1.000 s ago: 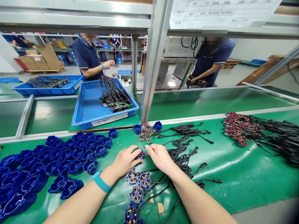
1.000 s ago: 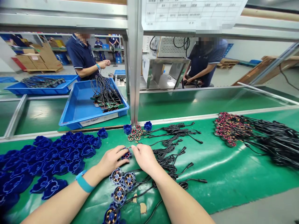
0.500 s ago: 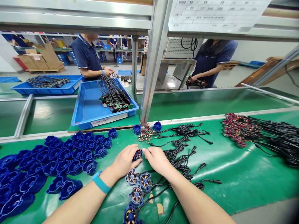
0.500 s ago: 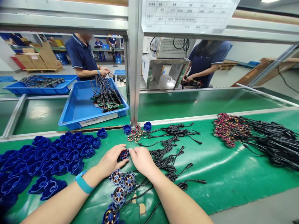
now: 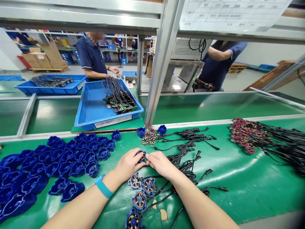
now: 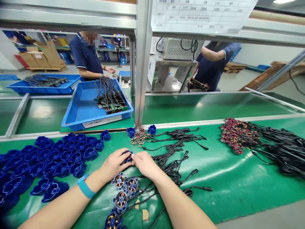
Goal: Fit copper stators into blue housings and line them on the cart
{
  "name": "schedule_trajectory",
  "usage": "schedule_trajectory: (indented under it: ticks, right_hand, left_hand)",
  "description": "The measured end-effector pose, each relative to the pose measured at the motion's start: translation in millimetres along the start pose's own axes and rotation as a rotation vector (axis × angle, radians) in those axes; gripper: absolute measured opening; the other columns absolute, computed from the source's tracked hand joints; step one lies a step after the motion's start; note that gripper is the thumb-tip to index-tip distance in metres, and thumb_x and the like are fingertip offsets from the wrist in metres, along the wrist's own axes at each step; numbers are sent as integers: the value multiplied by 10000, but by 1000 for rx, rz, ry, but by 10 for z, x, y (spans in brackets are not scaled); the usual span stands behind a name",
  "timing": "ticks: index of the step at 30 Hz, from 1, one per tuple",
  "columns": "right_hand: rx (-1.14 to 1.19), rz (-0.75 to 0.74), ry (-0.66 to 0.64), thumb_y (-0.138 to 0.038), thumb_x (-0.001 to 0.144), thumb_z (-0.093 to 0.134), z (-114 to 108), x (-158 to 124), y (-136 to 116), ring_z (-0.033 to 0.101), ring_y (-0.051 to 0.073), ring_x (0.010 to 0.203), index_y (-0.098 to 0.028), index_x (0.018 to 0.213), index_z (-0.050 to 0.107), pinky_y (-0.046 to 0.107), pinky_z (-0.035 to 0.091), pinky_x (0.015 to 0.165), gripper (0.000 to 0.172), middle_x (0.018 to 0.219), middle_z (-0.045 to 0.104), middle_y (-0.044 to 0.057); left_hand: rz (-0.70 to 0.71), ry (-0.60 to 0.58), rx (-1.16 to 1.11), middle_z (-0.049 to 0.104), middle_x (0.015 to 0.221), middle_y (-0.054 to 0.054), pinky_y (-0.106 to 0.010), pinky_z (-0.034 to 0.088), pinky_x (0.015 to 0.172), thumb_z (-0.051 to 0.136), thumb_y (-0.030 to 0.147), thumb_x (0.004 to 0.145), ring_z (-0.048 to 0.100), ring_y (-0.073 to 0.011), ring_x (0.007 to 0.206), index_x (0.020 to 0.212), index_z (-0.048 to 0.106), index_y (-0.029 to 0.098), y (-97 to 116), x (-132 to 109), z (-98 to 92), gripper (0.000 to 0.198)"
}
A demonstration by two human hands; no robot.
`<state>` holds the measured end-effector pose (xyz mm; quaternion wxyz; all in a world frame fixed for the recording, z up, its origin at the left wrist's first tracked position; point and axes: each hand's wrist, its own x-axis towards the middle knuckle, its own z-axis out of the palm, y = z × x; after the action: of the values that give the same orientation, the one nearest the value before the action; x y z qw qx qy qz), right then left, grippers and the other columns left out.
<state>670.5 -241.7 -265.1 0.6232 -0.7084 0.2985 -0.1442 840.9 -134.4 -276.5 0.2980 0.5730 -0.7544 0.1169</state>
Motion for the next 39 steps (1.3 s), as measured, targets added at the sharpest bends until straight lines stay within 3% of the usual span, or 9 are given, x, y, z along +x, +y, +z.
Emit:
schedule_trajectory:
  ticks: [7,15,28,39]
  right_hand:
    - [115,3,-47,-672,845,575,-1,36,11,301,98,486,-170,678,612,267,213,495,530,503,391,-63]
    - [51,-17,-92,-662,847,593,-34,8,-43,268,93,510,-162,694,616,251,190,496,523,526,364,-74]
    - [7,88,-71,-708,807,583,-26,-17,-79,251,93,494,-166,700,624,259,175,485,554,520,339,-76]
    - [-142,83,-54,-678,827,580,-56,6,-54,281,98,516,-169,676,619,258,206,488,532,548,375,-57]
  left_hand:
    - [-29,-29,-50,682,1153,-131,-403,616,921,675,264,928,680,-250,1058,1160,628,172,6,-3,20,255]
    - [-73,-62,-121,682,1145,-121,-415,595,930,682,224,912,662,-246,1068,1169,603,177,7,-24,23,273]
    - [-38,-34,-98,694,1110,-116,-382,579,896,619,400,971,674,-232,1010,1149,622,167,33,25,-25,293]
    - [-99,-41,-206,707,1044,-101,-399,575,897,653,395,952,671,-244,1015,1134,606,162,32,24,-2,300]
